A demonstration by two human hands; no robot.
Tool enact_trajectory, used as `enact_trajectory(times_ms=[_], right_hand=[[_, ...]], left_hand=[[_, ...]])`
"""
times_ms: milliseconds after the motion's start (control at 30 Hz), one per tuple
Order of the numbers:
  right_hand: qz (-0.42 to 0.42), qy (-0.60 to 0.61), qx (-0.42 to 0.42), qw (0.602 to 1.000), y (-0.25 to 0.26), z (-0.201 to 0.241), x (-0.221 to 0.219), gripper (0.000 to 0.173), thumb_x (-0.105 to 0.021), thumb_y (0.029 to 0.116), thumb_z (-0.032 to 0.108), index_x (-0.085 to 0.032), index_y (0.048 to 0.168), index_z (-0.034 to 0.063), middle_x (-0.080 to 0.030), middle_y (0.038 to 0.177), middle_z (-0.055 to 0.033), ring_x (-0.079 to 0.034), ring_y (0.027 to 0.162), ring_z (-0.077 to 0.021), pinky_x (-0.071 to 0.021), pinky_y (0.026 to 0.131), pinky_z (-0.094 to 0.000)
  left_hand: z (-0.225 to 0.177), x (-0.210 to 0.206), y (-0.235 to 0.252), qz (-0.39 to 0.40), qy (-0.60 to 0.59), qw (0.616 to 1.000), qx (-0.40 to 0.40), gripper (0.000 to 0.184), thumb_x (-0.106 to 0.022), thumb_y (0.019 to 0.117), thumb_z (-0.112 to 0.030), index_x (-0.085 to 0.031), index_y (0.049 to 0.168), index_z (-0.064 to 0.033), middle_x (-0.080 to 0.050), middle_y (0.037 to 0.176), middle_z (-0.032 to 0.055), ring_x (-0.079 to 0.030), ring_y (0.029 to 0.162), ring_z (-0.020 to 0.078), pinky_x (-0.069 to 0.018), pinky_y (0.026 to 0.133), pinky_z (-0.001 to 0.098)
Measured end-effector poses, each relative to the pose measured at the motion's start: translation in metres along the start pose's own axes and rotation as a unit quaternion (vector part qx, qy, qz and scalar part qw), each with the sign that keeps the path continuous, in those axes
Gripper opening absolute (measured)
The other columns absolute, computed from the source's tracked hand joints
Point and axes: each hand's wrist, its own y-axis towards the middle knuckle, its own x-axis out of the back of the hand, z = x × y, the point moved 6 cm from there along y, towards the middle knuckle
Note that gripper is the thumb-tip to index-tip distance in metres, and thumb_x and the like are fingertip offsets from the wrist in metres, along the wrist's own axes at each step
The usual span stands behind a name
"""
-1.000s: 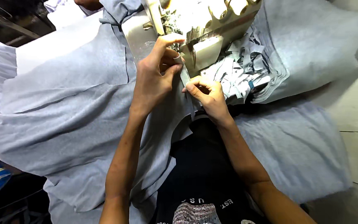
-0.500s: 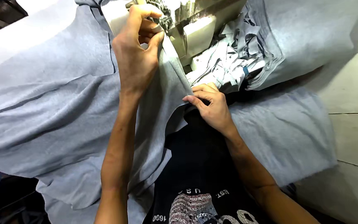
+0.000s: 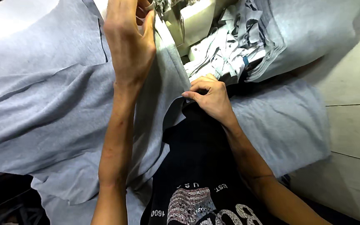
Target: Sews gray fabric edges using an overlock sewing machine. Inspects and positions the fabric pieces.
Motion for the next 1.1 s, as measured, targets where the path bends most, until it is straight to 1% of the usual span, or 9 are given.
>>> enact_trajectory(times_ms=[100,233,367,433,533,667,867,933,1100], right_hand=[[0.014,0.031,0.015,0.999,-0.001,0.002,0.003,0.01,-0.074,0.0942,0.017,-0.079,0.09,0.0096,-0.073,0.104,0.0,-0.061,0.095,-0.0132,-0.0475,0.082,-0.0308],[0.035,0.087,0.004,0.996,-0.007,0.001,0.006,0.014,-0.065,0.0984,0.01,-0.078,0.098,0.0043,-0.072,0.11,-0.0039,-0.063,0.102,-0.0134,-0.0499,0.09,-0.0306],[0.034,0.136,-0.006,0.99,-0.012,-0.003,0.004,0.013,-0.065,0.0966,0.003,-0.075,0.103,0.0018,-0.071,0.111,-0.0072,-0.065,0.106,-0.013,-0.0538,0.093,-0.0271],[0.023,0.164,-0.03,0.986,-0.012,-0.009,0.0,0.014,-0.066,0.0959,0.002,-0.075,0.106,0.0023,-0.071,0.107,-0.0064,-0.066,0.095,-0.0093,-0.055,0.082,-0.0222],[0.014,0.191,-0.055,0.98,-0.015,-0.009,-0.003,0.022,-0.066,0.0951,-0.001,-0.067,0.117,0.0032,-0.069,0.104,-0.0038,-0.058,0.075,-0.0052,-0.0467,0.061,-0.0175],[0.003,0.209,-0.084,0.974,-0.018,-0.012,-0.004,0.032,-0.064,0.0969,0.0,-0.057,0.128,0.0064,-0.072,0.102,-0.0039,-0.058,0.069,-0.0078,-0.0433,0.054,-0.0183],[-0.025,0.147,-0.119,0.982,-0.024,-0.01,-0.006,0.021,-0.061,0.1035,0.013,-0.065,0.123,0.009,-0.071,0.099,-0.0016,-0.061,0.071,-0.0043,-0.0484,0.059,-0.0179],[-0.039,0.09,-0.123,0.988,-0.027,-0.009,-0.008,0.021,-0.067,0.1008,0.019,-0.066,0.119,0.0105,-0.068,0.09,-0.0017,-0.056,0.061,-0.0064,-0.0448,0.051,-0.0201],[-0.08,-0.023,-0.114,0.99,-0.024,-0.008,-0.021,0.021,-0.081,0.0898,0.027,-0.072,0.101,0.0114,-0.063,0.075,-0.0021,-0.053,0.058,-0.0143,-0.0449,0.054,-0.0338]], left_hand=[[-0.018,0.012,-0.018,-0.002,0.083,0.996,-0.03,0.027,-0.058,0.1028,-0.022,-0.071,0.118,-0.0025,-0.068,0.113,0.0206,-0.064,0.108,0.0326,-0.0496,0.091,0.0425],[-0.053,0.017,-0.09,0.132,-0.053,0.988,0.061,0.028,-0.056,0.1034,-0.015,-0.061,0.127,-0.0014,-0.065,0.113,0.0143,-0.064,0.094,0.0218,-0.0535,0.075,0.0341],[-0.061,-0.012,-0.153,0.187,-0.154,0.954,0.177,0.027,-0.066,0.1001,-0.024,-0.063,0.12,-0.0053,-0.069,0.099,0.0049,-0.066,0.078,0.0116,-0.056,0.064,0.0279],[-0.061,-0.018,-0.162,0.185,-0.149,0.949,0.208,0.025,-0.07,0.0985,-0.025,-0.064,0.116,-0.0081,-0.069,0.096,0.0023,-0.065,0.074,0.0093,-0.0544,0.061,0.0257],[-0.059,-0.019,-0.16,0.187,-0.153,0.945,0.222,0.015,-0.07,0.0978,-0.019,-0.066,0.108,-0.0099,-0.067,0.093,0.0014,-0.063,0.073,0.0084,-0.0529,0.061,0.0246],[-0.051,-0.012,-0.153,0.192,-0.218,0.931,0.221,0.012,-0.068,0.098,-0.014,-0.065,0.108,-0.0089,-0.065,0.096,0.0019,-0.063,0.075,0.0071,-0.054,0.063,0.022],[-0.039,0.001,-0.152,0.167,-0.328,0.891,0.265,0.016,-0.069,0.0958,-0.007,-0.06,0.108,-0.0096,-0.065,0.092,-0.0001,-0.064,0.074,0.0064,-0.056,0.064,0.0201],[-0.038,0.002,-0.153,0.17,-0.341,0.882,0.278,0.021,-0.07,0.0943,-0.004,-0.059,0.111,-0.0107,-0.066,0.091,-0.0005,-0.064,0.072,0.0063,-0.0557,0.061,0.0193],[-0.038,-0.001,-0.157,0.211,-0.302,0.879,0.301,0.026,-0.072,0.0942,-0.005,-0.064,0.119,-0.0108,-0.072,0.092,-0.0006,-0.069,0.075,0.0064,-0.0577,0.064,0.0201]])
